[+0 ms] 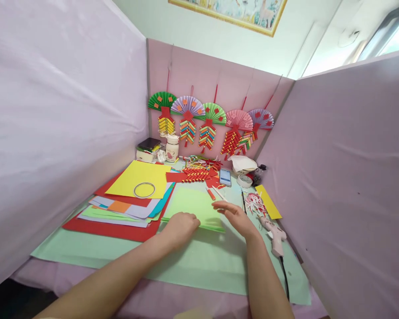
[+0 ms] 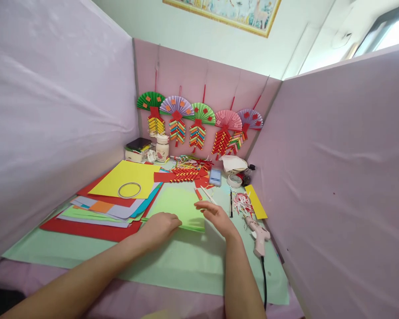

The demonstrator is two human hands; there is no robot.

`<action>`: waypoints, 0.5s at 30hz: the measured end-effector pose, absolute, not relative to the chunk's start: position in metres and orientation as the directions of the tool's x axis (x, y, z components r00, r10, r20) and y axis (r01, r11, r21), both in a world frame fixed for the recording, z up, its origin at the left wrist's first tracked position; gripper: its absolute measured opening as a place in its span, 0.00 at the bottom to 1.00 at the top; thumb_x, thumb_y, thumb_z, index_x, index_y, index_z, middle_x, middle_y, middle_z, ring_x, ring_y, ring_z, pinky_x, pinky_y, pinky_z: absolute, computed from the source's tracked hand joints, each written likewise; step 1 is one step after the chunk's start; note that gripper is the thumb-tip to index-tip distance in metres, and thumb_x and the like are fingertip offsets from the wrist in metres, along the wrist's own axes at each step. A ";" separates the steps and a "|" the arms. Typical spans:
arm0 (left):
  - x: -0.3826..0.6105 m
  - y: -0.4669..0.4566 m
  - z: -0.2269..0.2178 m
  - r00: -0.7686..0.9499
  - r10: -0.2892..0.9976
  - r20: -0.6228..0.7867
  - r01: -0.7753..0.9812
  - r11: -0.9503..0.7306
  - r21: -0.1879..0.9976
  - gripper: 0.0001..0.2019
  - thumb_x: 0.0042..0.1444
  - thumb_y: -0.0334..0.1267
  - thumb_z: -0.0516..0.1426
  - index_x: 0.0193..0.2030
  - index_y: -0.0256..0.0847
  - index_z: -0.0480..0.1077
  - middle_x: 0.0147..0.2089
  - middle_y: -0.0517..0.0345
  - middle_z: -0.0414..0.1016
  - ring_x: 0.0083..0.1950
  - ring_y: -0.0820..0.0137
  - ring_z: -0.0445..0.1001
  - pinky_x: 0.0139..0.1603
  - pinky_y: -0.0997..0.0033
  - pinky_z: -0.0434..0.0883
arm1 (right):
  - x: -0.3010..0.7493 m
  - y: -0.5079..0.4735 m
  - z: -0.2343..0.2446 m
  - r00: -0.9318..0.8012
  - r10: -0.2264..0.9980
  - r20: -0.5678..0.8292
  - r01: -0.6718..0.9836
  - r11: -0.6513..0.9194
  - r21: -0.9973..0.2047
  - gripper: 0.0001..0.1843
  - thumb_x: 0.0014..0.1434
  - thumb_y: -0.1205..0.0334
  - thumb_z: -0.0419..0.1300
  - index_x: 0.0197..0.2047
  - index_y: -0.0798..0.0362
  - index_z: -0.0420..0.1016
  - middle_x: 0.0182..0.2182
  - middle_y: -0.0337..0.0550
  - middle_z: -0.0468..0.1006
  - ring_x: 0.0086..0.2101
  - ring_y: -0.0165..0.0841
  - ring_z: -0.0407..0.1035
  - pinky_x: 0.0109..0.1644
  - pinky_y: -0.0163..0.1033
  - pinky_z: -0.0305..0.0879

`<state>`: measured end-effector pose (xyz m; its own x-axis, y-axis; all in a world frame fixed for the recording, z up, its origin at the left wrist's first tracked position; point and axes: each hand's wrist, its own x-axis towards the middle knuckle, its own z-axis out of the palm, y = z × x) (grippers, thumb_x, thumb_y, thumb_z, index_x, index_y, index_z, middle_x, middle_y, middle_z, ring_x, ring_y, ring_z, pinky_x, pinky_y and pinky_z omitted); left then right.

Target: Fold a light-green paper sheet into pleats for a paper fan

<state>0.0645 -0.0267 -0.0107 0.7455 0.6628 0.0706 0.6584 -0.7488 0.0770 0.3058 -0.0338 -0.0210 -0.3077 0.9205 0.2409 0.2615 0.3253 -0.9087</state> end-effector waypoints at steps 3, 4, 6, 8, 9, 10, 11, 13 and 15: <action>0.063 -0.023 -0.024 0.784 0.609 0.121 0.602 -0.793 0.095 0.12 0.59 0.30 0.49 0.36 0.39 0.73 0.36 0.49 0.75 0.38 0.63 0.74 0.37 0.67 0.67 | 0.301 -0.002 -0.024 -0.097 0.942 0.320 0.532 0.321 -0.783 0.22 0.62 0.48 0.51 0.55 0.47 0.71 0.57 0.47 0.68 0.57 0.38 0.60 0.61 0.49 0.57; 0.063 -0.023 -0.028 0.787 0.603 0.131 0.595 -0.797 0.103 0.11 0.59 0.30 0.49 0.36 0.39 0.73 0.36 0.49 0.75 0.39 0.63 0.74 0.37 0.68 0.67 | 0.297 0.010 -0.025 -0.103 0.935 0.339 0.652 0.321 -0.687 0.22 0.62 0.50 0.51 0.56 0.47 0.71 0.58 0.48 0.66 0.60 0.39 0.57 0.64 0.50 0.53; 0.064 -0.023 -0.036 0.794 0.590 0.144 0.579 -0.807 0.115 0.11 0.59 0.29 0.49 0.36 0.39 0.73 0.37 0.50 0.74 0.40 0.63 0.73 0.37 0.69 0.67 | 0.287 0.033 -0.029 -0.165 0.943 0.288 0.828 0.291 -0.479 0.22 0.63 0.56 0.51 0.59 0.48 0.68 0.64 0.47 0.58 0.64 0.40 0.48 0.67 0.52 0.44; 0.065 -0.024 -0.043 0.804 0.575 0.151 0.564 -0.818 0.113 0.11 0.59 0.30 0.49 0.36 0.39 0.73 0.36 0.50 0.74 0.40 0.64 0.73 0.37 0.69 0.67 | 0.277 0.050 -0.035 -0.188 0.967 0.173 0.913 0.237 -0.331 0.23 0.63 0.59 0.51 0.61 0.46 0.65 0.67 0.45 0.52 0.66 0.42 0.40 0.67 0.53 0.41; 0.066 -0.025 -0.045 0.807 0.570 0.151 0.560 -0.821 0.109 0.11 0.60 0.30 0.49 0.36 0.39 0.73 0.36 0.50 0.74 0.40 0.64 0.73 0.37 0.69 0.67 | 0.274 0.055 -0.039 -0.174 0.979 0.108 0.937 0.198 -0.288 0.23 0.64 0.59 0.50 0.61 0.45 0.65 0.67 0.43 0.51 0.66 0.44 0.39 0.66 0.56 0.41; 0.067 -0.025 -0.047 0.808 0.569 0.150 0.559 -0.822 0.105 0.11 0.60 0.30 0.49 0.35 0.39 0.72 0.35 0.50 0.74 0.40 0.63 0.72 0.36 0.69 0.67 | 0.272 0.057 -0.043 -0.155 0.986 0.058 0.952 0.165 -0.260 0.22 0.65 0.58 0.48 0.61 0.43 0.65 0.68 0.41 0.51 0.66 0.44 0.40 0.66 0.57 0.41; 0.067 -0.025 -0.048 0.808 0.571 0.147 0.562 -0.821 0.104 0.11 0.60 0.30 0.49 0.35 0.39 0.72 0.35 0.50 0.74 0.41 0.63 0.72 0.36 0.68 0.67 | 0.272 0.058 -0.047 -0.129 0.991 0.025 0.962 0.131 -0.238 0.22 0.65 0.56 0.47 0.61 0.42 0.64 0.67 0.39 0.51 0.66 0.43 0.41 0.65 0.57 0.42; 0.068 -0.025 -0.050 0.801 0.582 0.140 0.571 -0.813 0.112 0.10 0.59 0.29 0.49 0.35 0.39 0.72 0.36 0.50 0.74 0.41 0.63 0.72 0.37 0.68 0.68 | 0.279 0.056 -0.053 -0.072 0.997 0.027 0.972 0.076 -0.221 0.22 0.66 0.56 0.46 0.62 0.46 0.62 0.68 0.42 0.51 0.65 0.42 0.43 0.65 0.55 0.44; 0.068 -0.025 -0.050 0.792 0.596 0.135 0.581 -0.803 0.135 0.10 0.58 0.30 0.50 0.35 0.39 0.72 0.36 0.49 0.74 0.42 0.63 0.72 0.38 0.67 0.68 | 0.290 0.052 -0.056 0.001 0.999 0.034 0.979 0.006 -0.205 0.23 0.66 0.56 0.43 0.61 0.50 0.63 0.67 0.45 0.51 0.65 0.42 0.45 0.64 0.52 0.47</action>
<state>0.0682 -0.0251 -0.0504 0.7917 0.5957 0.1355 0.5809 -0.8028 0.1346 0.2904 0.0518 -0.0564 0.0015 0.9994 0.0344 0.9788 0.0056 -0.2047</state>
